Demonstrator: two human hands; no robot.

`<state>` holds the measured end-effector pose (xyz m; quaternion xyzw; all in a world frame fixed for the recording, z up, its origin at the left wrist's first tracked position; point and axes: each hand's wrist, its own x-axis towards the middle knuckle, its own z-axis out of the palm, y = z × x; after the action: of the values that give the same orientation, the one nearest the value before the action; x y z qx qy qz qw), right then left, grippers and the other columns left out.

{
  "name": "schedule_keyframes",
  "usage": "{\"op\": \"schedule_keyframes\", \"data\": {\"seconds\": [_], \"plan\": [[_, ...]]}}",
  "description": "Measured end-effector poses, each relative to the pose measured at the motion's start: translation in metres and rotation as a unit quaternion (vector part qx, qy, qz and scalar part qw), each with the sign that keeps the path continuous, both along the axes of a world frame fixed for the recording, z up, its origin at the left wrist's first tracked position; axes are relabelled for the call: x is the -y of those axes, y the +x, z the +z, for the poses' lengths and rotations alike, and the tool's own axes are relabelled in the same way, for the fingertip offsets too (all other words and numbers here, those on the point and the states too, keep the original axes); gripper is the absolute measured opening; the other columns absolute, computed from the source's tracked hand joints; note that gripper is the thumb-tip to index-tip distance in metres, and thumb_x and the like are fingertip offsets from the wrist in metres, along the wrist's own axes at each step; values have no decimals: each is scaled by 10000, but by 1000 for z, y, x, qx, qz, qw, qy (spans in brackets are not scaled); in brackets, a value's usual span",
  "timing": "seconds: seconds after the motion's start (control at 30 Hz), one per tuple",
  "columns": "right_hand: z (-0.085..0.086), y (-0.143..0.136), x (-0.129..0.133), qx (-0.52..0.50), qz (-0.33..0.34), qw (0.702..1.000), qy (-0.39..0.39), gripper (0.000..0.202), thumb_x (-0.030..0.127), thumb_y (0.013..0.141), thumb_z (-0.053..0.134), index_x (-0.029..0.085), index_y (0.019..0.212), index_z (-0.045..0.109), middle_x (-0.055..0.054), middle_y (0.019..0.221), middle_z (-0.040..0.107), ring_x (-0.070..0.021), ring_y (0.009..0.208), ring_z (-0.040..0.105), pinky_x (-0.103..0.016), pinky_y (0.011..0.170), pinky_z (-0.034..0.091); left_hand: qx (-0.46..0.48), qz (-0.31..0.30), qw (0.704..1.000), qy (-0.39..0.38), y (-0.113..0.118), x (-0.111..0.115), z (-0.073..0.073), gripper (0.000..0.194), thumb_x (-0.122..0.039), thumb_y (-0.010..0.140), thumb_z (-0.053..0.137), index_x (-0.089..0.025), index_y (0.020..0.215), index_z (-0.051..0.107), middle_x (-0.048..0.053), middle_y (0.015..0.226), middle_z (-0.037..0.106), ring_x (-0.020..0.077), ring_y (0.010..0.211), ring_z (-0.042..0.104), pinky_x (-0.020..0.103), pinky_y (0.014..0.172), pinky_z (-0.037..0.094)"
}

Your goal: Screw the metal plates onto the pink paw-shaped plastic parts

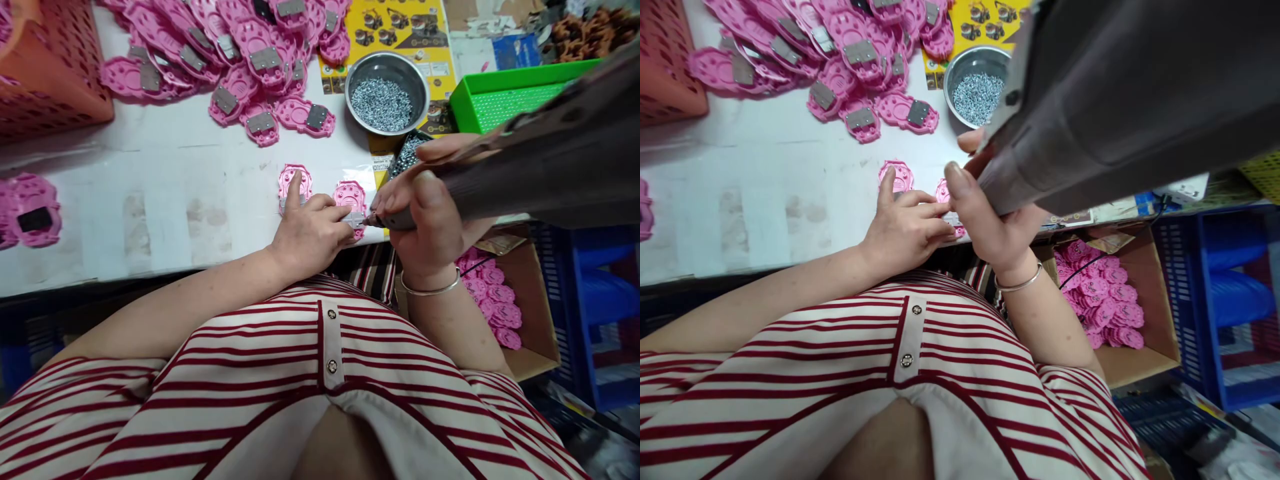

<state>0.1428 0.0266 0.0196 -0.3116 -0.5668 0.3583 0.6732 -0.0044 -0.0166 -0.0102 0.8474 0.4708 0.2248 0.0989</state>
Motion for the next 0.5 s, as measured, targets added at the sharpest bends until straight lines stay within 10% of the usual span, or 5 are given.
{"op": "schedule_keyframes", "data": {"seconds": [0.2,0.5], "plan": [[41,-2,10,-95,36,994,41,224,434,783,772,240,863,694,106,505,526,-65,377,510,-213,376,468,68,57,994,-59,-2,0,2,88,-369,882,754,-342,810,797,-20,1231,749,273,1172,610,720,1195,207],[34,-3,14,-86,61,994,26,238,450,775,760,281,917,669,100,486,476,-87,356,464,-251,351,457,98,62,991,-63,-2,2,5,129,-428,880,754,-342,794,797,-6,1253,737,276,1180,609,688,1207,170]]}}
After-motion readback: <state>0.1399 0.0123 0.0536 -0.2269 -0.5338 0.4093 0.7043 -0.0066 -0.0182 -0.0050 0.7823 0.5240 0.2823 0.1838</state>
